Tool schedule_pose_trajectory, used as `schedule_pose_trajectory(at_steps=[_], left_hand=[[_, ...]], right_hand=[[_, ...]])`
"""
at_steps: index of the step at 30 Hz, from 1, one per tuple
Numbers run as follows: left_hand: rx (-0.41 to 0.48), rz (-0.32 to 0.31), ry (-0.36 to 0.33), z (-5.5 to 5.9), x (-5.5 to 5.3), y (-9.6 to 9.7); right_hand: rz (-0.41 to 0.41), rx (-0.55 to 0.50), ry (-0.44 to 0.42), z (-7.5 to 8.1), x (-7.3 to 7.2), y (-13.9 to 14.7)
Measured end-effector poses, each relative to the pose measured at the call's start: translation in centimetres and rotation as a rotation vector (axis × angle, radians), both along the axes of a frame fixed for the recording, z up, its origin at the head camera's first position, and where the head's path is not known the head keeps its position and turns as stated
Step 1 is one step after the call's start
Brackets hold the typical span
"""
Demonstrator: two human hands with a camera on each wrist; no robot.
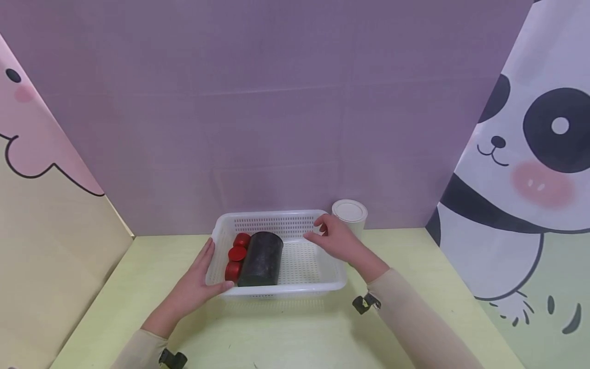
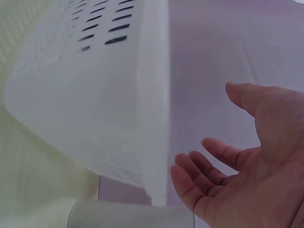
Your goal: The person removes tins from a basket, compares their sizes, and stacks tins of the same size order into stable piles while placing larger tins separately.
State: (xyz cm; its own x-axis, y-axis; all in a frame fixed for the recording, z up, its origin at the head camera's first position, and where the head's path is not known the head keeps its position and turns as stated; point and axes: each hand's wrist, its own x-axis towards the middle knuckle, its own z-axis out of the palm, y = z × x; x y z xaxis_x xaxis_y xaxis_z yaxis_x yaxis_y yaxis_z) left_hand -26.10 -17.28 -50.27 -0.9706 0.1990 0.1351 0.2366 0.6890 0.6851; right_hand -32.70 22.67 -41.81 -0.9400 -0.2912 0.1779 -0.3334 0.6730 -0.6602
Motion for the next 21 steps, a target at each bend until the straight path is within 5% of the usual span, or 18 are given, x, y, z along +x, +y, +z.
schedule_pose_trajectory(at_steps=[10, 21], left_hand=[[-0.002, -0.004, 0.003, 0.1, 0.0, 0.0], [0.007, -0.008, 0.005, -0.2, -0.2, -0.1]], right_hand=[[0.130, 0.071, -0.155, 0.6, -0.3, -2.7], [0.251, 0.162, -0.179, 0.5, -1.8, -5.3]])
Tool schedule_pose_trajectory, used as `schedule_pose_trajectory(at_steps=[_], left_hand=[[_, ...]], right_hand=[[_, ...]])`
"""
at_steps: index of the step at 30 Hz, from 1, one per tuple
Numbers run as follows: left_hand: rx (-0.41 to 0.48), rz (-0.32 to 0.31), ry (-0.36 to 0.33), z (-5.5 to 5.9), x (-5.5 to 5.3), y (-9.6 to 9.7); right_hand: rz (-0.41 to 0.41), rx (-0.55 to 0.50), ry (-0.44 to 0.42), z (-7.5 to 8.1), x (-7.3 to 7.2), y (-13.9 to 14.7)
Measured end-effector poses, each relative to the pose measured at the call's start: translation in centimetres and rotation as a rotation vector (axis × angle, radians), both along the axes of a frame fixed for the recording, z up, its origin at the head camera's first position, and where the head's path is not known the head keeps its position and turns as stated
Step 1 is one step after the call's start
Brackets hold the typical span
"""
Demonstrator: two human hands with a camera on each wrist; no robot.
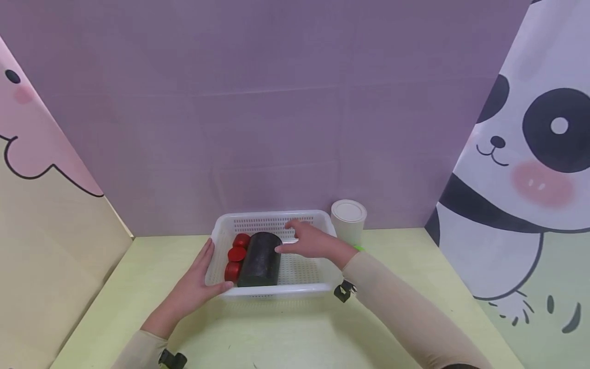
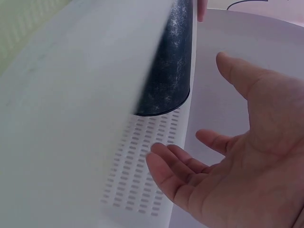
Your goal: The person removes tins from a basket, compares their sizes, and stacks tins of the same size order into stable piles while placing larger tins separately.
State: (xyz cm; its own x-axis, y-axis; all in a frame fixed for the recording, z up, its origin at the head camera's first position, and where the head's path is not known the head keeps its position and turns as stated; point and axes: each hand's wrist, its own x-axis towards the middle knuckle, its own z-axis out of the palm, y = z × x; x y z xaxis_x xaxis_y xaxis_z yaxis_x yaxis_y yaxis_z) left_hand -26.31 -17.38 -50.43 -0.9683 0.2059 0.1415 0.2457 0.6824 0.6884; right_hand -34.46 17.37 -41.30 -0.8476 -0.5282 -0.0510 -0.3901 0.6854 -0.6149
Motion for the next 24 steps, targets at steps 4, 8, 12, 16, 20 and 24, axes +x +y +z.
schedule_pose_trajectory(at_steps=[4, 8, 12, 16, 20, 24], left_hand=[[0.003, -0.004, 0.004, 0.2, 0.1, -0.1], [0.016, -0.007, 0.002, 0.2, 0.1, 0.0], [0.022, -0.006, 0.001, 0.2, 0.2, 0.0], [0.021, -0.010, 0.015, 0.3, 0.2, -0.1], [0.022, -0.014, 0.020, 0.2, 0.2, 0.0], [0.023, -0.012, 0.020, 0.1, 0.2, 0.0]], right_hand=[[0.039, 0.053, -0.015, 0.2, -0.6, -1.0], [0.079, 0.095, -0.025, 0.4, -1.0, -2.0], [0.110, 0.120, -0.036, 0.6, -1.2, -2.9], [0.114, 0.169, -0.023, 0.6, -1.5, -3.8], [0.105, 0.212, -0.028, 0.7, -1.7, -4.5], [0.092, 0.243, -0.050, 0.5, -2.0, -5.1]])
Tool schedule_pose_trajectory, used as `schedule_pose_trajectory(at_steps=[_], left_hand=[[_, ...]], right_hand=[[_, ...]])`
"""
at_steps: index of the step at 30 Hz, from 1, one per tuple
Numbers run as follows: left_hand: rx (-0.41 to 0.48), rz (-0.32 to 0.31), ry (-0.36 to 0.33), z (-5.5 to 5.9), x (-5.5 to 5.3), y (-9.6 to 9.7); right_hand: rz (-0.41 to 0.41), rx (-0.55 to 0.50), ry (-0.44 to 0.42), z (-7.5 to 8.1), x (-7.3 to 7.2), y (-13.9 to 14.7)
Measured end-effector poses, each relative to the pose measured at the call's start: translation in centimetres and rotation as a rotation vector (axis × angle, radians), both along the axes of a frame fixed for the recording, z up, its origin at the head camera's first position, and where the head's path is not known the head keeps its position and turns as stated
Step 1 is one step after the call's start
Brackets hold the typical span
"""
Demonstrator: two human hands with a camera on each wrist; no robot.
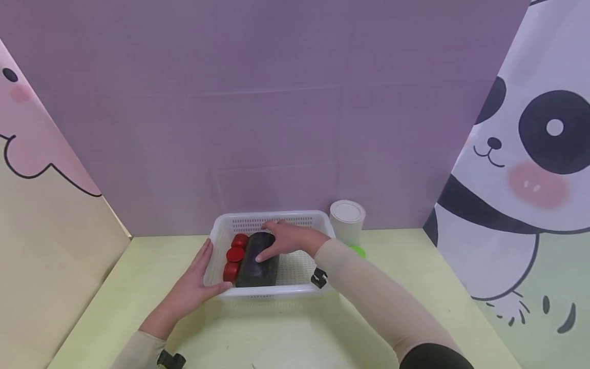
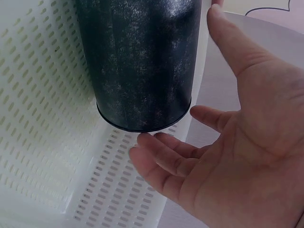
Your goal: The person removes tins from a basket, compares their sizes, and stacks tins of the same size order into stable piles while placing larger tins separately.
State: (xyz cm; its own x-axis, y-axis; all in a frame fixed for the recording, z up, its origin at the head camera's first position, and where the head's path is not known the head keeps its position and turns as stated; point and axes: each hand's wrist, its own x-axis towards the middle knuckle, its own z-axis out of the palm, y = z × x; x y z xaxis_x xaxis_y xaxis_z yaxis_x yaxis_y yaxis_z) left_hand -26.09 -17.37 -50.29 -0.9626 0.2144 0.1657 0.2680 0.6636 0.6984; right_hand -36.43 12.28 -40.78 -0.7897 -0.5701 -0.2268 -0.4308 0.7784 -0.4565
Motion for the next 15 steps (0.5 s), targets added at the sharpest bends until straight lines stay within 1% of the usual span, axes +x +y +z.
schedule_pose_trajectory(at_steps=[5, 8, 12, 15], left_hand=[[-0.013, 0.009, -0.008, -0.1, -0.1, -0.1], [-0.013, 0.012, -0.016, -0.2, -0.1, -0.1], [-0.014, 0.010, -0.018, -0.2, -0.2, -0.2], [-0.020, 0.008, -0.019, -0.2, -0.2, -0.2]], right_hand=[[-0.013, 0.022, -0.014, -0.6, -0.5, -0.6], [0.006, 0.030, -0.008, -1.0, -0.7, -0.9], [0.023, 0.007, -0.016, -1.3, -0.8, -1.2], [0.020, -0.012, -0.031, -1.4, -0.7, -1.4]])
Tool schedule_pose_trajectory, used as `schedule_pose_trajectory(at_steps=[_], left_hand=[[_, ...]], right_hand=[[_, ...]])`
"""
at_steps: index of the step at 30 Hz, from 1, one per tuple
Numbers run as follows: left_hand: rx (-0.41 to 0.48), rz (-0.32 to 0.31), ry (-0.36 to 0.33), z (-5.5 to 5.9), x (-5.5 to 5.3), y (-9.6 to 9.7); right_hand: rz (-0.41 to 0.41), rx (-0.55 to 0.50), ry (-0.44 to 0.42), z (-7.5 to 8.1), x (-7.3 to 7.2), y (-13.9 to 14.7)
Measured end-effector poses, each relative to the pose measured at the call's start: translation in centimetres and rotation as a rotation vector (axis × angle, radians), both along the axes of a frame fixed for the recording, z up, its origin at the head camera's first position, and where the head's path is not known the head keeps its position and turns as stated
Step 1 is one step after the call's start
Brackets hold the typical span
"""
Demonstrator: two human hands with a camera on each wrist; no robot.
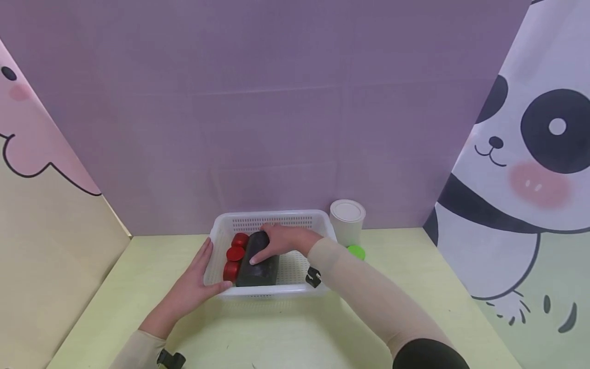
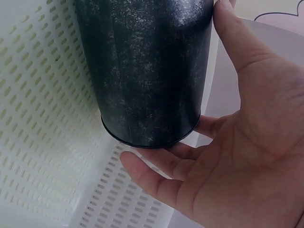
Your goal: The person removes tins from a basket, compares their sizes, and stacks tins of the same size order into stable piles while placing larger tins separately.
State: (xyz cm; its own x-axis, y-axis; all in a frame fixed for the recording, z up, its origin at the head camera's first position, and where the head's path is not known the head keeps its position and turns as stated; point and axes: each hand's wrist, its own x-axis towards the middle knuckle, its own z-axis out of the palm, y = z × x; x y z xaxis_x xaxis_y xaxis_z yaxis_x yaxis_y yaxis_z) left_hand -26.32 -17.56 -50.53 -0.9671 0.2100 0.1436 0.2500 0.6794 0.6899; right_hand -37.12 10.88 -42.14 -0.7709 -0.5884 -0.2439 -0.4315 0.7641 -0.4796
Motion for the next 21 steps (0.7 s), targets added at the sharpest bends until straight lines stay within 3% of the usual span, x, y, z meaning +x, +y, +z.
schedule_pose_trajectory(at_steps=[21], left_hand=[[0.008, -0.011, 0.038, -0.09, -0.05, 0.00]], right_hand=[[-0.025, -0.031, -0.008, 0.62, 0.89, -0.02]])
